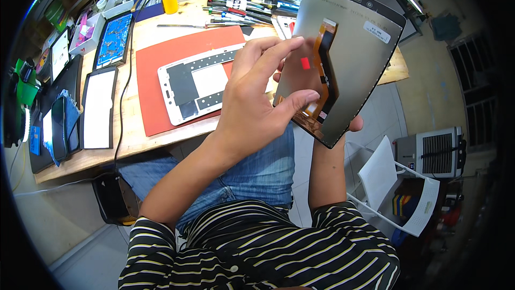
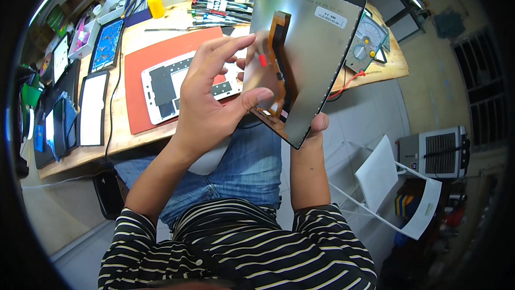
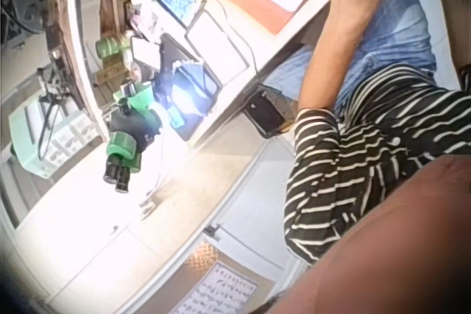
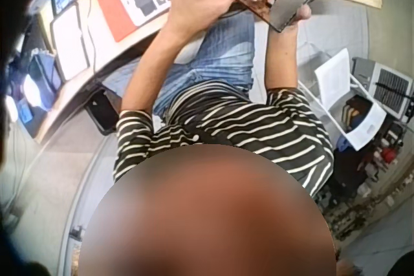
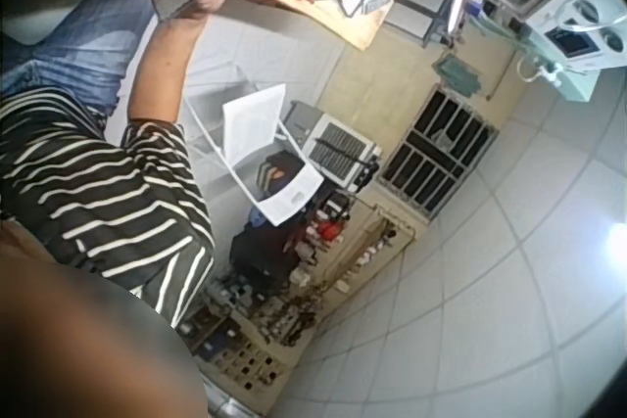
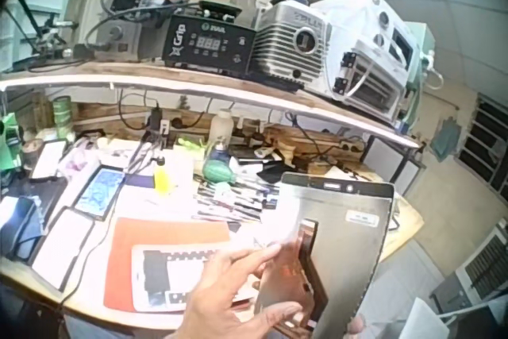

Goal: The person aligns a tablet screen with its white frame and presses the edges to seat it. They then flip the device and use tweezers to lift and reposition ribbon cables and connectors inside the chassis.

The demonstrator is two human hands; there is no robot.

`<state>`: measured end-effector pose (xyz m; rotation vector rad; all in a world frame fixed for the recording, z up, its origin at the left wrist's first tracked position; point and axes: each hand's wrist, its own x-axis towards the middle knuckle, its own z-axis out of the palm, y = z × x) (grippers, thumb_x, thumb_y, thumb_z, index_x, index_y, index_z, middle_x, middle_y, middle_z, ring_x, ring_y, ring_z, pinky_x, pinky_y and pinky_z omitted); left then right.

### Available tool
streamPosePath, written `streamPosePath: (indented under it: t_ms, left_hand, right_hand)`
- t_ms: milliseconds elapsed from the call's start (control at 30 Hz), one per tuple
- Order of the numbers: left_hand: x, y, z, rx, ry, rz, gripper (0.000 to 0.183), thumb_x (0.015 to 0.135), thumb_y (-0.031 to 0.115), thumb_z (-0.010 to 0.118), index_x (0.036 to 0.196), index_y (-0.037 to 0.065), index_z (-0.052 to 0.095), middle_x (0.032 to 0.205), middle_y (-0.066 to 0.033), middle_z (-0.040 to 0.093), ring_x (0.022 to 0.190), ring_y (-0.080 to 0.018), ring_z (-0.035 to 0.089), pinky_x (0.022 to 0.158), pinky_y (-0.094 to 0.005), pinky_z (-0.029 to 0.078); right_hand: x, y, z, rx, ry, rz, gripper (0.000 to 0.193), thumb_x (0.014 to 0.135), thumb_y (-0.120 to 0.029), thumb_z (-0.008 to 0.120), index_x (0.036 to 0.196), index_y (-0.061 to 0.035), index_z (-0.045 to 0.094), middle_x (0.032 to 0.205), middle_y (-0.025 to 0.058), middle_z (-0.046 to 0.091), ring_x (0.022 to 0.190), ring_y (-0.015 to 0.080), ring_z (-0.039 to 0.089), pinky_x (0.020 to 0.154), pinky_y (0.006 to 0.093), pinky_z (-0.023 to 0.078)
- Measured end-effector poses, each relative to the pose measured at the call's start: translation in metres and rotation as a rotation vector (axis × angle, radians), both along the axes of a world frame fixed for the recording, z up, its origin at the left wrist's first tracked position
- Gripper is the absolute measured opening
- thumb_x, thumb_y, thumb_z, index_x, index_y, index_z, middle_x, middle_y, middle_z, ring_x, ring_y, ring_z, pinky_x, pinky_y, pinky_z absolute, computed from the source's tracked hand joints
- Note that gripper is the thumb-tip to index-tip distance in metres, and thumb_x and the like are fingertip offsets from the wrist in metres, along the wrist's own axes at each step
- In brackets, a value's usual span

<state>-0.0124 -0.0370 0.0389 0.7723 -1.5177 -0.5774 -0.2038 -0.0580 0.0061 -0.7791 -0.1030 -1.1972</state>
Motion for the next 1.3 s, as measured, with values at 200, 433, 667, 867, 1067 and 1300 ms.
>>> streamPosePath:
  t_ms: [200,433,667,867,1067,1300]
  left_hand:
    - [0.002,-0.002,0.002,0.106,0.056,-0.066,0.07,0.079,0.021,0.094,0.141,0.006,0.064,0.126,-0.0064,0.065,0.102,-0.0156,0.06,0.086,-0.0286,0.051]
    - [0.015,-0.012,0.006,0.237,0.172,-0.259,0.057,0.08,0.015,0.093,0.129,0.004,0.066,0.117,-0.0036,0.067,0.103,-0.0128,0.06,0.086,-0.0277,0.049]
    - [0.014,-0.008,0.005,0.169,0.2,-0.242,0.076,0.078,0.006,0.093,0.142,0.002,0.053,0.128,-0.0064,0.063,0.107,-0.0137,0.059,0.095,-0.0302,0.049]
    - [0.026,-0.01,0.006,0.187,0.146,-0.33,0.065,0.078,0.009,0.093,0.135,0.004,0.062,0.107,0.0002,0.065,0.1,-0.0105,0.06,0.091,-0.0283,0.049]
    - [0.038,-0.011,0.008,-0.022,-0.101,-0.177,0.038,0.077,0.008,0.093,0.104,0.005,0.066,0.106,-0.0019,0.067,0.1,-0.0132,0.063,0.091,-0.0302,0.051]
    - [0.042,-0.009,0.002,0.08,0.103,-0.374,0.05,0.078,0.001,0.09,0.12,0.005,0.064,0.108,-0.0064,0.071,0.103,-0.0163,0.07,0.095,-0.0319,0.054]
  right_hand:
    - [0.001,-0.001,-0.001,0.012,0.049,-0.009,0.147,0.057,-0.078,0.091,0.163,0.0002,0.026,0.155,0.0349,0.042,0.138,0.0515,0.052,0.113,0.0581,0.05]
    - [0.001,0.001,0.0,0.02,0.1,-0.023,0.146,0.056,-0.077,0.092,0.163,-0.0007,0.027,0.155,0.0343,0.042,0.138,0.0506,0.052,0.113,0.0576,0.05]
    - [0.002,0.001,0.002,0.024,0.21,-0.054,0.145,0.056,-0.075,0.092,0.163,-0.0016,0.028,0.155,0.0337,0.043,0.138,0.0498,0.052,0.114,0.0571,0.05]
    - [0.004,-0.004,0.004,0.02,0.315,-0.087,0.144,0.056,-0.074,0.093,0.163,-0.0023,0.028,0.155,0.0332,0.043,0.138,0.0491,0.052,0.114,0.0567,0.05]
    - [0.004,0.007,0.008,0.027,0.343,-0.111,0.143,0.056,-0.073,0.094,0.162,-0.0031,0.029,0.155,0.0327,0.044,0.139,0.0483,0.052,0.115,0.0563,0.049]
    - [0.006,0.01,0.008,0.017,0.326,-0.11,0.142,0.055,-0.072,0.094,0.162,-0.0039,0.03,0.155,0.0322,0.044,0.139,0.0475,0.053,0.115,0.0558,0.049]
